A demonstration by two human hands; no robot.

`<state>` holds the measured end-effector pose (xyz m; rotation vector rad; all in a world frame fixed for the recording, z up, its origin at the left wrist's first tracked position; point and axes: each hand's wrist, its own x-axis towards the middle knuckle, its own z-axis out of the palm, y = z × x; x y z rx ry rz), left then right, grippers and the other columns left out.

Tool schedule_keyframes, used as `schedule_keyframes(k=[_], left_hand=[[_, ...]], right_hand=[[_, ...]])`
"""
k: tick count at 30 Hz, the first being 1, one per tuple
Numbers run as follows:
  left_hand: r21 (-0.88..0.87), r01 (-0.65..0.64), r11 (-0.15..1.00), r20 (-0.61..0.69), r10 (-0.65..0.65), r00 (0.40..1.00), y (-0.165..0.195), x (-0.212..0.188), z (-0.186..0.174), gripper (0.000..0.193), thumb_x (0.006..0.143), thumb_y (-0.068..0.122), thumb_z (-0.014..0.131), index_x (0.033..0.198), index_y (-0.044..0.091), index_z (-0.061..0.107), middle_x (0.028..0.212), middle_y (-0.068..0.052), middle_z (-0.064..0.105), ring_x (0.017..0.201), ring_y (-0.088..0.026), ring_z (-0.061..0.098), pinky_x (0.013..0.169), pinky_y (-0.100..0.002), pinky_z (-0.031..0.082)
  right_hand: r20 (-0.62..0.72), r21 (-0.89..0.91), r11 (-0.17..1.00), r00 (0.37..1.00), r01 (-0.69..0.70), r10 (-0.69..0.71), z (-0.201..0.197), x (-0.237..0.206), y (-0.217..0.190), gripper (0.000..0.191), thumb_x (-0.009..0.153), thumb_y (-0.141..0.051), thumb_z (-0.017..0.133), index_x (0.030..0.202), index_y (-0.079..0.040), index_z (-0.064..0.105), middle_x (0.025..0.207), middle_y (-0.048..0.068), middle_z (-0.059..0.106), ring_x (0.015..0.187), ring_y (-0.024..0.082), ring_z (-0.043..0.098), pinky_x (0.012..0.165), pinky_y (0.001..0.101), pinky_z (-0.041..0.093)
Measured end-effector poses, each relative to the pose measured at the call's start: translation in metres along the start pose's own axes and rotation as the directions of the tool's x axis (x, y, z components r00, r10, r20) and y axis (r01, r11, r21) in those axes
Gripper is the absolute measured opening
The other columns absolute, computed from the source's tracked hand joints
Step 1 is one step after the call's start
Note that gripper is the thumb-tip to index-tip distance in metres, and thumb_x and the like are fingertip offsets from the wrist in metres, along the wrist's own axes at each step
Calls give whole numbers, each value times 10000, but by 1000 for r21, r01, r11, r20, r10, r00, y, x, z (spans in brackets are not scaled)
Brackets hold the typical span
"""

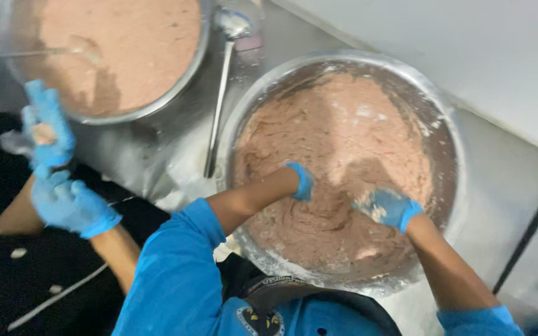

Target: The person kneads a large batch of pinkish dough in a big metal mixing bowl, pressing and folding it with both gloved hands. Another worker adds flour from a second bowl with a ladle, and the person works the flour into the dough while continuing to knead.

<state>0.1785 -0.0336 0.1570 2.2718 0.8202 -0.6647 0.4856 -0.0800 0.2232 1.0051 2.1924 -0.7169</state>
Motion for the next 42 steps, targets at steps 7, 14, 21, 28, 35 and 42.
schedule_keyframes(k=[7,14,21,28,35,42], left_hand=[[194,230,954,-621,-62,781,-51,83,-146,543,900,324,543,1411,147,591,1430,-180,547,1334,-441,445,1062,-723,229],[-263,439,859,15,-451,892,-125,102,-147,632,1028,486,358,1495,110,558,1575,-139,549,1380,-338,613,1134,-505,469],[-932,335,138,213,-540,814,-161,19,25,789,989,658,335,1559,118,412,1564,-91,499,1391,-277,537,1184,-444,399],[-922,-296,-248,-135,-512,848,-61,115,12,729,1039,613,297,1519,102,495,1460,-80,607,1322,-256,588,1171,-434,428],[-138,234,963,-436,-271,858,-25,82,1,766,1017,501,415,1624,38,354,1509,-310,409,1398,-520,340,1228,-596,242],[163,321,933,-17,-323,946,-62,18,-27,999,871,821,380,1559,98,403,1630,-202,330,1516,-433,264,1192,-684,161]], right_hand=[[-717,-376,925,647,-44,-261,-159,117,53,413,965,-322,498,1317,-169,649,1403,132,641,1327,319,567,1155,485,430],[-310,157,915,861,-372,403,-157,157,134,580,987,-552,503,1213,-55,700,1283,228,649,1166,406,615,1004,502,463],[-211,256,879,864,-403,457,58,49,120,594,952,-551,514,1266,-70,664,1309,205,637,1190,399,590,1032,539,419],[-427,280,927,832,-250,354,60,157,50,624,917,-550,525,1320,-85,628,1334,183,626,1213,392,566,1060,577,375],[-446,69,978,871,-196,205,37,149,6,668,882,-549,535,1373,-100,592,1360,160,615,1236,385,542,1089,614,331],[-85,-154,948,959,-280,269,34,91,72,433,1008,-409,454,1260,-200,737,1324,53,739,1166,245,693,1052,455,502]])
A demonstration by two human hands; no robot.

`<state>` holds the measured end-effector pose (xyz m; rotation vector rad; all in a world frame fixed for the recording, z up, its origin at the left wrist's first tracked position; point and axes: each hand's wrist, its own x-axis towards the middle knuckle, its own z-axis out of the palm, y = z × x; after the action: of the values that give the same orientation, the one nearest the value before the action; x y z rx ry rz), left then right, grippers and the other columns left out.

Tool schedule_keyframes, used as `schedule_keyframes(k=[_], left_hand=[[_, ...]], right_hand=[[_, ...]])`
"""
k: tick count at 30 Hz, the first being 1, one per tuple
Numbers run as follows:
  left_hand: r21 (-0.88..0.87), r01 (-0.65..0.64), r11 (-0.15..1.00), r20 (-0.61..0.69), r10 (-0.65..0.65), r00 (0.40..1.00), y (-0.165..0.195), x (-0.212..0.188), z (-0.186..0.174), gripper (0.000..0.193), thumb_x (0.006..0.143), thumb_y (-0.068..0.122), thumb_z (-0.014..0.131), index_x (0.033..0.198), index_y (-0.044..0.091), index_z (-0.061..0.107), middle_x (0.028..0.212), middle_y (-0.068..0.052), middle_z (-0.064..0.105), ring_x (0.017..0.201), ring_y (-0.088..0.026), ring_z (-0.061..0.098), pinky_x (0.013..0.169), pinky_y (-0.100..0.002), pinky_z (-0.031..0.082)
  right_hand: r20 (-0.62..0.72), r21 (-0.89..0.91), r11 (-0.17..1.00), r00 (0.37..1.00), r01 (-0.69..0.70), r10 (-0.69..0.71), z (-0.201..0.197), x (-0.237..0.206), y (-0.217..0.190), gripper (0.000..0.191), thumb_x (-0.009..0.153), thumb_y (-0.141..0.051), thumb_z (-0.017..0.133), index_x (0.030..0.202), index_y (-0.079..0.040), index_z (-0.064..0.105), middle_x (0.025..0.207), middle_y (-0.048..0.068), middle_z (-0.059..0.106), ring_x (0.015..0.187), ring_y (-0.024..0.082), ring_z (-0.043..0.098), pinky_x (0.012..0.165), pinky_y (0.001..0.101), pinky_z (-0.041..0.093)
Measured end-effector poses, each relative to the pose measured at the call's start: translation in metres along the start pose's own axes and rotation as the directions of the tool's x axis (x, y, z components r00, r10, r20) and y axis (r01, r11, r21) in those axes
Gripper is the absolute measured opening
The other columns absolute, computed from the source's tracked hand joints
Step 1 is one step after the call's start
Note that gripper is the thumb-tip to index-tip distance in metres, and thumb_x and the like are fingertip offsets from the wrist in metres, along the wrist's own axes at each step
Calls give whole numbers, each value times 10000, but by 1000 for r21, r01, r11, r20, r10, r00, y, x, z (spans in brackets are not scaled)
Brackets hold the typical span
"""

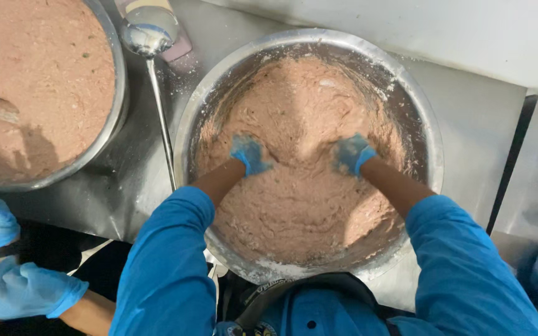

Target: The person kneads a large batch of pinkish dough in a big metal mixing bowl, pressing and folding it with both gloved hands. Another worker adds flour from a second bowl with a ladle, and the person works the flour into the dough while continuing to knead.

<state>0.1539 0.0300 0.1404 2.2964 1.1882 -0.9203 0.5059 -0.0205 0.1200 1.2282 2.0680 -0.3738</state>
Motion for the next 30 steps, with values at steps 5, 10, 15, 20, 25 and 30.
schedule_keyframes(k=[5,10,15,20,25,30], left_hand=[[-525,354,774,180,-306,935,-59,12,64,1045,920,855,266,1548,37,435,1564,-158,511,1481,-346,436,1264,-485,240],[-973,83,-214,102,-81,992,18,1,153,988,935,813,280,1503,27,468,1514,-177,552,1452,-360,456,1258,-487,229],[-974,-51,-221,-45,-34,998,106,33,100,896,933,747,361,1446,31,527,1481,-201,557,1415,-393,472,1202,-563,251],[-462,-97,881,-253,-26,967,114,2,85,804,931,681,442,1388,35,585,1449,-225,563,1378,-426,487,1147,-639,273],[190,-175,966,-96,196,976,86,-80,104,711,930,614,523,1330,39,643,1417,-249,568,1342,-459,502,1092,-715,294],[-27,-3,1000,11,3,1000,20,-51,86,803,933,677,512,1401,30,588,1435,-198,574,1308,-396,552,1105,-645,335]], right_hand=[[-41,305,917,958,-258,283,50,-51,36,443,989,-420,473,1257,-197,746,1305,62,749,1156,250,702,1042,447,513],[-195,428,903,971,-43,139,113,-73,-78,454,970,-432,492,1253,-193,755,1285,71,758,1146,254,712,1031,440,525],[-318,446,895,940,30,127,62,18,-119,466,951,-443,511,1249,-190,764,1266,80,768,1137,258,721,1021,433,537],[-358,339,936,933,98,32,30,-3,-124,479,933,-455,530,1246,-186,773,1247,89,778,1127,262,731,1011,426,548],[-292,101,989,954,105,-72,44,-81,-148,492,914,-466,549,1242,-182,782,1227,97,787,1117,266,740,1001,418,560],[143,-5,989,978,-150,149,12,-62,-31,507,895,-478,567,1238,-179,791,1208,106,797,1107,270,750,990,411,572]])
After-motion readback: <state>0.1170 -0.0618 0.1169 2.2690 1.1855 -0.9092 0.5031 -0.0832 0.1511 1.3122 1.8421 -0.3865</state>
